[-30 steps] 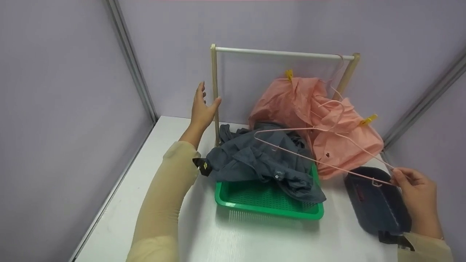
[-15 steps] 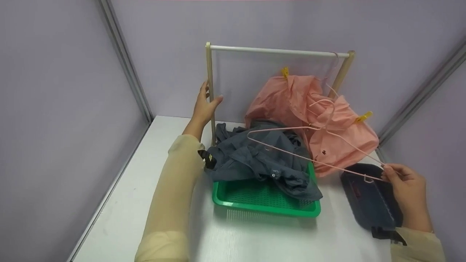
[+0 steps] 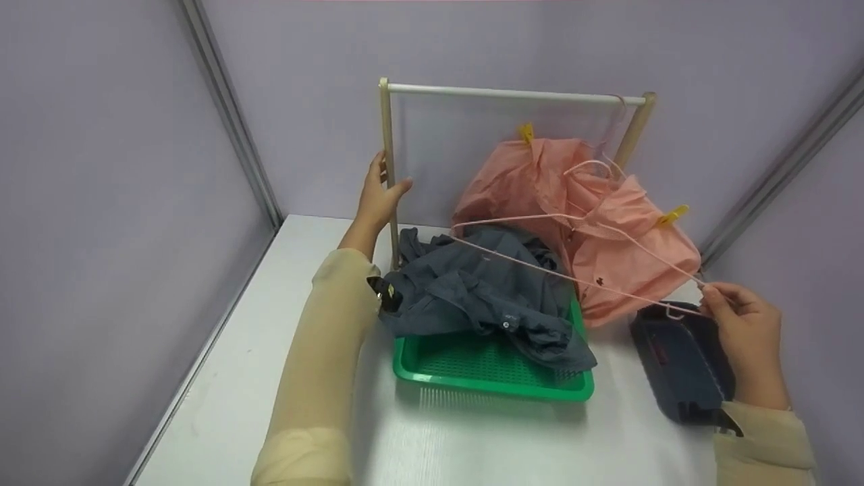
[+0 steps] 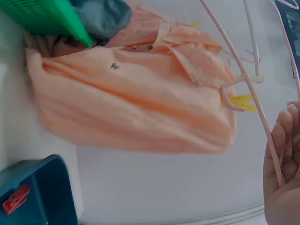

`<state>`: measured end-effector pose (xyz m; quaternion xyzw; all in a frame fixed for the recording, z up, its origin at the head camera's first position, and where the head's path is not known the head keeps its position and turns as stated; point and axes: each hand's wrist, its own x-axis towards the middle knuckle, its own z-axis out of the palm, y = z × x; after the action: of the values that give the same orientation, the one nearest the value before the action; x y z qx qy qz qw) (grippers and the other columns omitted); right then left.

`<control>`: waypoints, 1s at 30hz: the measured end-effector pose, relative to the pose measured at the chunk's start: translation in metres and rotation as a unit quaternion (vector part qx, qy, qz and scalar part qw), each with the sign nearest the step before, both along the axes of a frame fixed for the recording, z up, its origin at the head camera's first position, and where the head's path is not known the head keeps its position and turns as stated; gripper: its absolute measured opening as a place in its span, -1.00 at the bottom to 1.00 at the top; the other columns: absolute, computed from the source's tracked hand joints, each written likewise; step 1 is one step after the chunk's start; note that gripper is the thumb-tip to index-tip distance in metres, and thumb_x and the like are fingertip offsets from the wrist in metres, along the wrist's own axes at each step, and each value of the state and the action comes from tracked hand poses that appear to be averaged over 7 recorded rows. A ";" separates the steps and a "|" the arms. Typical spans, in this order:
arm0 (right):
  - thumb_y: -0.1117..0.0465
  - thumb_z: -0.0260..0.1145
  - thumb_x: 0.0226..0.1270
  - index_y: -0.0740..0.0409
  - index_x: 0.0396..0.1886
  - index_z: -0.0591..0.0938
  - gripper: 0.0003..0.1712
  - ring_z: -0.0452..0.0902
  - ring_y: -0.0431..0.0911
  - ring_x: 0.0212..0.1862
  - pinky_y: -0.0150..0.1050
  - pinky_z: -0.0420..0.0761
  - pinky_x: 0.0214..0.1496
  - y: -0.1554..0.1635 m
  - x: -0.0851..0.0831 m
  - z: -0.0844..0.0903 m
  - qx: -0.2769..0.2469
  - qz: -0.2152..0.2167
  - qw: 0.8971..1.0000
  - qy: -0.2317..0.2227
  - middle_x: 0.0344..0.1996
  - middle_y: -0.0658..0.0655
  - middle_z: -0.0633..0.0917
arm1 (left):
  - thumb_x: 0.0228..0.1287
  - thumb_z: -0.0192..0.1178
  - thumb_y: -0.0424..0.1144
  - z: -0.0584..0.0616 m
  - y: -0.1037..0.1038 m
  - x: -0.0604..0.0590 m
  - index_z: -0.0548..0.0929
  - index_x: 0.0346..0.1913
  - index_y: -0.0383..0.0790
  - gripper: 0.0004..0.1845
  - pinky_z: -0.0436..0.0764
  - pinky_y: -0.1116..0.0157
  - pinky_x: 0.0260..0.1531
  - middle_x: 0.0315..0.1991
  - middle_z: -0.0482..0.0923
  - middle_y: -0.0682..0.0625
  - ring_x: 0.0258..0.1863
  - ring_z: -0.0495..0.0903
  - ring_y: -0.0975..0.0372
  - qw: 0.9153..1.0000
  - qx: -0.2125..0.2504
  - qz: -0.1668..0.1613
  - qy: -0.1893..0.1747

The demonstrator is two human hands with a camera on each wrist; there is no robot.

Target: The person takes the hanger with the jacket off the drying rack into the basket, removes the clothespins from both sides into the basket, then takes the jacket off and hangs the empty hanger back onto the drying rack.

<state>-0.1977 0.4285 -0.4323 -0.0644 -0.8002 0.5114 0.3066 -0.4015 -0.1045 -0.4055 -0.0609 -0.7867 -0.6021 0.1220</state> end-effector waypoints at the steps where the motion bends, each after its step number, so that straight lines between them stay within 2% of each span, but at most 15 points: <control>1: 0.34 0.38 0.35 0.43 -0.19 0.70 -0.81 0.59 -0.32 -0.45 -0.57 0.57 -0.32 -0.002 -0.002 0.002 -0.001 0.003 1.000 0.009 -0.56 -0.13 0.67 | 0.40 0.25 -0.17 0.000 0.000 0.000 -0.03 0.61 -0.09 -0.12 0.32 0.03 0.35 0.53 0.11 -0.16 0.49 0.16 0.02 1.000 0.000 0.001 -0.002; 5: 0.40 0.37 0.33 0.53 -0.21 0.68 -0.82 0.60 -0.31 -0.47 -0.53 0.60 -0.33 -0.014 -0.011 0.013 -0.021 0.031 0.998 0.050 -0.54 -0.09 0.70 | 0.38 0.26 -0.19 0.000 0.003 -0.001 -0.02 0.61 -0.07 -0.11 0.31 0.05 0.36 0.52 0.11 -0.13 0.48 0.16 0.05 1.000 0.013 0.002 -0.012; 8: 0.37 0.37 0.34 0.53 -0.20 0.68 -0.78 0.63 -0.31 -0.45 -0.52 0.61 -0.31 -0.026 -0.018 0.023 -0.007 0.044 0.997 0.064 -0.50 -0.06 0.72 | 0.36 0.26 -0.20 0.000 0.004 -0.001 -0.01 0.60 -0.06 -0.12 0.32 0.06 0.36 0.52 0.12 -0.12 0.48 0.16 0.05 1.000 0.024 0.004 -0.013; 10: 0.29 0.37 0.36 0.49 -0.18 0.69 -0.74 0.65 -0.29 -0.42 -0.53 0.61 -0.29 -0.034 -0.022 0.029 0.026 0.040 0.997 0.063 -0.47 -0.07 0.72 | 0.36 0.26 -0.21 0.000 0.005 -0.001 0.00 0.60 -0.07 -0.12 0.32 0.06 0.36 0.52 0.12 -0.13 0.48 0.16 0.05 1.000 0.022 0.005 -0.012; 14: 0.18 0.39 0.37 0.41 -0.15 0.71 -0.69 0.64 -0.29 -0.39 -0.56 0.58 -0.27 -0.050 -0.034 0.038 0.057 0.023 0.997 0.054 -0.45 -0.11 0.70 | 0.37 0.26 -0.22 0.000 0.005 -0.002 0.00 0.60 -0.07 -0.13 0.32 0.07 0.36 0.53 0.11 -0.13 0.48 0.17 0.05 1.000 0.019 0.003 -0.011; 19: 0.17 0.39 0.36 0.43 -0.16 0.72 -0.67 0.61 -0.33 -0.40 -0.56 0.58 -0.28 -0.072 -0.052 0.045 0.062 0.020 0.995 0.078 -0.48 -0.21 0.66 | 0.36 0.26 -0.20 0.001 0.004 -0.002 0.00 0.60 -0.07 -0.12 0.31 0.07 0.36 0.53 0.12 -0.11 0.48 0.17 0.06 1.000 0.021 0.002 -0.012; 21: 0.19 0.39 0.36 0.43 -0.17 0.72 -0.69 0.61 -0.32 -0.41 -0.55 0.58 -0.29 -0.081 -0.059 0.046 0.056 0.021 0.994 0.092 -0.48 -0.09 0.68 | 0.36 0.26 -0.20 0.001 0.003 -0.002 0.00 0.60 -0.06 -0.12 0.31 0.06 0.36 0.53 0.12 -0.11 0.48 0.17 0.06 1.000 0.023 0.003 -0.013; 23: 0.23 0.39 0.36 0.43 -0.18 0.72 -0.72 0.60 -0.34 -0.42 -0.55 0.57 -0.30 -0.090 -0.065 0.049 0.050 0.019 0.993 0.104 -0.48 -0.09 0.68 | 0.36 0.26 -0.20 0.001 0.002 -0.002 0.00 0.60 -0.06 -0.12 0.31 0.06 0.37 0.53 0.11 -0.11 0.48 0.16 0.06 1.000 0.024 0.003 -0.014; 26: 0.28 0.37 0.37 0.45 -0.19 0.72 -0.76 0.57 -0.36 -0.43 -0.53 0.54 -0.30 -0.108 -0.068 0.058 0.046 0.012 0.992 0.114 -0.48 -0.09 0.66 | 0.36 0.27 -0.20 0.000 0.002 -0.001 -0.01 0.60 -0.07 -0.12 0.29 0.06 0.38 0.53 0.11 -0.11 0.49 0.15 0.06 1.000 0.027 0.003 -0.015; 28: 0.31 0.36 0.38 0.47 -0.20 0.71 -0.78 0.53 -0.39 -0.41 -0.53 0.51 -0.29 -0.123 -0.066 0.066 0.045 0.007 0.992 0.120 -0.46 -0.16 0.64 | 0.36 0.27 -0.21 0.000 0.001 -0.001 0.00 0.60 -0.07 -0.12 0.28 0.05 0.38 0.53 0.11 -0.11 0.49 0.15 0.06 1.000 0.025 0.004 -0.013; 30: 0.33 0.35 0.38 0.51 -0.21 0.70 -0.78 0.52 -0.36 -0.40 -0.51 0.49 -0.28 -0.137 -0.065 0.073 0.043 0.013 0.991 0.127 -0.45 -0.04 0.67 | 0.36 0.27 -0.21 0.000 0.001 -0.002 0.00 0.60 -0.07 -0.12 0.28 0.05 0.38 0.53 0.12 -0.12 0.49 0.15 0.05 1.000 0.022 0.006 -0.008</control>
<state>-0.2628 0.2913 -0.3591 0.0248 -0.7768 0.4843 0.4018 -0.4032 -0.1037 -0.4054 -0.0486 -0.7746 -0.6190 0.1202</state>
